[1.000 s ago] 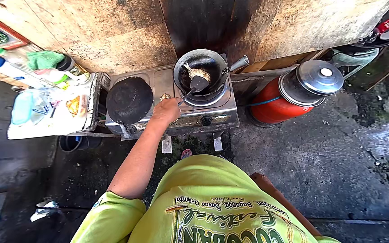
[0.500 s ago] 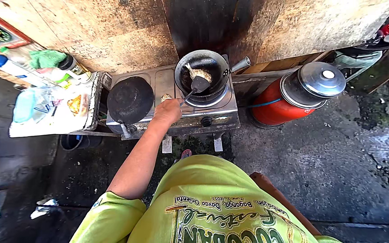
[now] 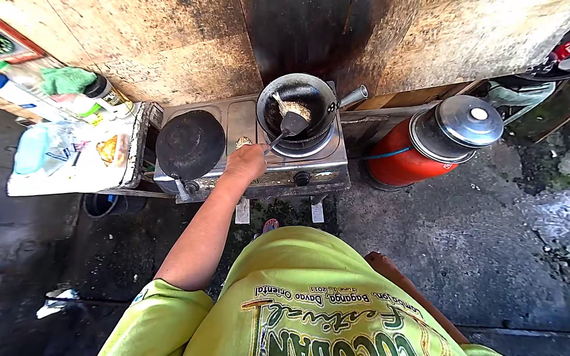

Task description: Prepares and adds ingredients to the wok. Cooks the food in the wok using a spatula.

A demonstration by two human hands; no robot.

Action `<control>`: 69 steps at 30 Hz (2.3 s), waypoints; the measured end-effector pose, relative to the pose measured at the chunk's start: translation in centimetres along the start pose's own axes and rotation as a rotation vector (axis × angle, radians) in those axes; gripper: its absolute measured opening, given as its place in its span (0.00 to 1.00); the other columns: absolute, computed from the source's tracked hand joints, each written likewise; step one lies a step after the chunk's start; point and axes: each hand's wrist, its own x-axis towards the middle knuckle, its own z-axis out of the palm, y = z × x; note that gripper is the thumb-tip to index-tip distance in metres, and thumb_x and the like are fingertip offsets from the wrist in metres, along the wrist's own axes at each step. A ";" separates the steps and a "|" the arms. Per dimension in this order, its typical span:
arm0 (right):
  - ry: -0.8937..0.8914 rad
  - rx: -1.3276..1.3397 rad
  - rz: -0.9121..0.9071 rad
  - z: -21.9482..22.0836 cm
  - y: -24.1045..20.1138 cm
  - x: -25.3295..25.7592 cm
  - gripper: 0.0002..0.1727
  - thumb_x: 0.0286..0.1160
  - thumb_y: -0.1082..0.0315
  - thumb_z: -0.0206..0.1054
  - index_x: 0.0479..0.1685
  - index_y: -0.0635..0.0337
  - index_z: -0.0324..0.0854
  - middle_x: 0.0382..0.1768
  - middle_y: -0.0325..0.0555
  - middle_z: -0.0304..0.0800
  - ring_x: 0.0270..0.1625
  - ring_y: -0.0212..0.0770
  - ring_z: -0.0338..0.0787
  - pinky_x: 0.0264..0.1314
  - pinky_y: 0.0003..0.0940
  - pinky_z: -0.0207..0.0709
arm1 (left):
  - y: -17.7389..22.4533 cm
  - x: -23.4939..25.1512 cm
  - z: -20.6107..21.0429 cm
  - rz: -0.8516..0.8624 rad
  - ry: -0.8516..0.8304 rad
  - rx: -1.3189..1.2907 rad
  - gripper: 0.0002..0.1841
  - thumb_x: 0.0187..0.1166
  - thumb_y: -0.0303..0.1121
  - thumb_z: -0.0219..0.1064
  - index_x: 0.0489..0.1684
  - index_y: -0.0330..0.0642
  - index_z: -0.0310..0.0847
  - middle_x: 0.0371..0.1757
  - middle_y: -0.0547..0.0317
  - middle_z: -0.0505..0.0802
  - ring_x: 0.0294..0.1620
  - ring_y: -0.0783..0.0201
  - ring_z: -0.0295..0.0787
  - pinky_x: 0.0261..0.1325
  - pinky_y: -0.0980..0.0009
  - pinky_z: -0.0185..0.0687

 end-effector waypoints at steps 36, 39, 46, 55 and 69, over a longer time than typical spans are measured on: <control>0.019 0.016 0.027 1.2 1.2 0.8 0.26 0.93 0.51 0.54 0.71 0.62 0.82 0.72 0.64 0.85 0.80 0.61 0.80 0.83 0.63 0.67 | 0.1 -0.9 -2.2 -0.066 0.098 0.107 0.26 0.84 0.33 0.62 0.84 0.61 0.76 0.66 0.42 0.91 0.68 0.38 0.87 0.61 0.34 0.81; 0.024 0.022 0.025 1.7 1.8 1.6 0.25 0.92 0.51 0.55 0.71 0.60 0.83 0.71 0.62 0.86 0.79 0.61 0.81 0.82 0.63 0.68 | 0.2 -1.3 -2.1 -0.056 0.087 0.105 0.26 0.85 0.33 0.62 0.84 0.61 0.75 0.66 0.43 0.91 0.69 0.39 0.87 0.63 0.35 0.81; 0.029 0.018 0.010 1.0 1.0 1.5 0.25 0.93 0.52 0.54 0.71 0.60 0.83 0.71 0.62 0.86 0.79 0.60 0.81 0.83 0.61 0.68 | -0.8 -1.8 -2.5 -0.081 0.134 0.037 0.26 0.87 0.35 0.62 0.85 0.63 0.74 0.66 0.43 0.91 0.68 0.39 0.88 0.63 0.34 0.80; 0.003 0.002 0.000 0.8 0.4 0.9 0.26 0.93 0.52 0.54 0.72 0.63 0.81 0.72 0.63 0.85 0.80 0.60 0.80 0.83 0.60 0.67 | -2.3 -2.2 -3.3 -0.122 0.165 -0.008 0.25 0.87 0.35 0.62 0.85 0.62 0.75 0.66 0.42 0.91 0.68 0.38 0.87 0.64 0.33 0.79; 0.013 0.004 -0.006 0.3 0.0 0.6 0.25 0.93 0.53 0.54 0.71 0.63 0.82 0.71 0.64 0.85 0.79 0.61 0.80 0.83 0.61 0.67 | -2.6 -2.4 -4.2 -0.118 0.126 0.073 0.25 0.86 0.36 0.63 0.83 0.61 0.77 0.65 0.41 0.91 0.67 0.37 0.88 0.61 0.32 0.80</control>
